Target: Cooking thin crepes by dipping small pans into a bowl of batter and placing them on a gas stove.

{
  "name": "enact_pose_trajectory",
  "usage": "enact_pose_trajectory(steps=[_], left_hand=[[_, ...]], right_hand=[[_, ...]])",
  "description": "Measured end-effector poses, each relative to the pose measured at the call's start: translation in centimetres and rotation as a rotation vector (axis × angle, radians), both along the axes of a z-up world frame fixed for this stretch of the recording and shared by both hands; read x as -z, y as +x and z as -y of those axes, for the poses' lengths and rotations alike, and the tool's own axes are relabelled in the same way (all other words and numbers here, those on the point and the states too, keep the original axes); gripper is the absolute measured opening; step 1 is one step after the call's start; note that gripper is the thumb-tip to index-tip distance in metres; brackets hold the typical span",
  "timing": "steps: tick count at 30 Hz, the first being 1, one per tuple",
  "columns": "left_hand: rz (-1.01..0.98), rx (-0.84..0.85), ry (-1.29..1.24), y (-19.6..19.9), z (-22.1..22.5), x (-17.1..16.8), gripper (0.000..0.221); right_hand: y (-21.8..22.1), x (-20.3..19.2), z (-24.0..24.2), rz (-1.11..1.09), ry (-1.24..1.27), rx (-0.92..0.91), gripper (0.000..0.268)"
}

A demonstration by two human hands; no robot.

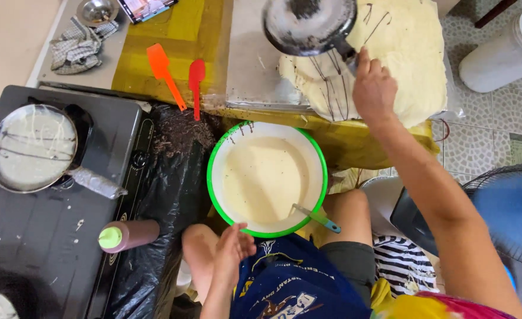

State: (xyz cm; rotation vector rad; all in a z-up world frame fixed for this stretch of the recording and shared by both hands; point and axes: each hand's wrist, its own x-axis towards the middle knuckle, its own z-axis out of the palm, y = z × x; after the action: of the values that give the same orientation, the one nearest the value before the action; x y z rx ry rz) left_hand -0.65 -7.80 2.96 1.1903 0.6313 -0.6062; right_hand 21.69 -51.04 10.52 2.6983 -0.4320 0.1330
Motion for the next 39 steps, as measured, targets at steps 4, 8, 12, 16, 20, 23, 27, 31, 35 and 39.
enact_pose_trajectory(steps=[4, 8, 12, 16, 20, 23, 27, 31, 35, 39], left_hand=[[0.334, -0.025, 0.111, 1.0, 2.2, 1.3, 0.040], [0.661, 0.073, 0.161, 1.7, 2.2, -1.7, 0.077], [0.599, -0.232, 0.182, -3.3, -4.2, 4.9, 0.065], [0.494, -0.300, 0.372, -10.0, -12.5, -0.6, 0.033], [0.406, -0.619, 0.433, -15.8, -17.9, -2.5, 0.018], [0.324, -0.621, 0.543, -17.7, -19.4, -4.5, 0.017], [0.251, -0.553, 0.535, -18.2, -18.6, -3.5, 0.014], [0.116, -0.408, 0.434, -17.0, -15.9, -1.3, 0.021], [0.087, 0.056, 0.310, -14.1, -11.4, 2.5, 0.041], [0.114, 0.258, 0.099, -12.0, -4.7, 8.9, 0.043]], right_hand=[[-6.0, -1.7, -11.7, 0.132, 0.858, 0.009, 0.045], [-14.7, 4.7, -24.9, 0.063, 2.049, -0.173, 0.037], [-20.9, 15.6, -36.5, -0.133, 2.472, -0.244, 0.053], [-20.0, 9.3, -41.7, -0.265, 1.193, -1.086, 0.059], [-13.7, 11.5, -49.1, -0.101, 1.427, -0.836, 0.073], [-11.4, 13.5, -52.7, -0.182, 1.619, -0.732, 0.122], [-9.8, 15.9, -51.7, -0.111, 1.831, -0.510, 0.101], [-10.6, 2.6, -40.6, -0.217, 1.676, -0.467, 0.101], [-14.6, -7.0, -33.0, -0.911, 0.435, -0.481, 0.093], [-15.8, -3.1, -26.1, -0.997, 0.036, -0.524, 0.091]])
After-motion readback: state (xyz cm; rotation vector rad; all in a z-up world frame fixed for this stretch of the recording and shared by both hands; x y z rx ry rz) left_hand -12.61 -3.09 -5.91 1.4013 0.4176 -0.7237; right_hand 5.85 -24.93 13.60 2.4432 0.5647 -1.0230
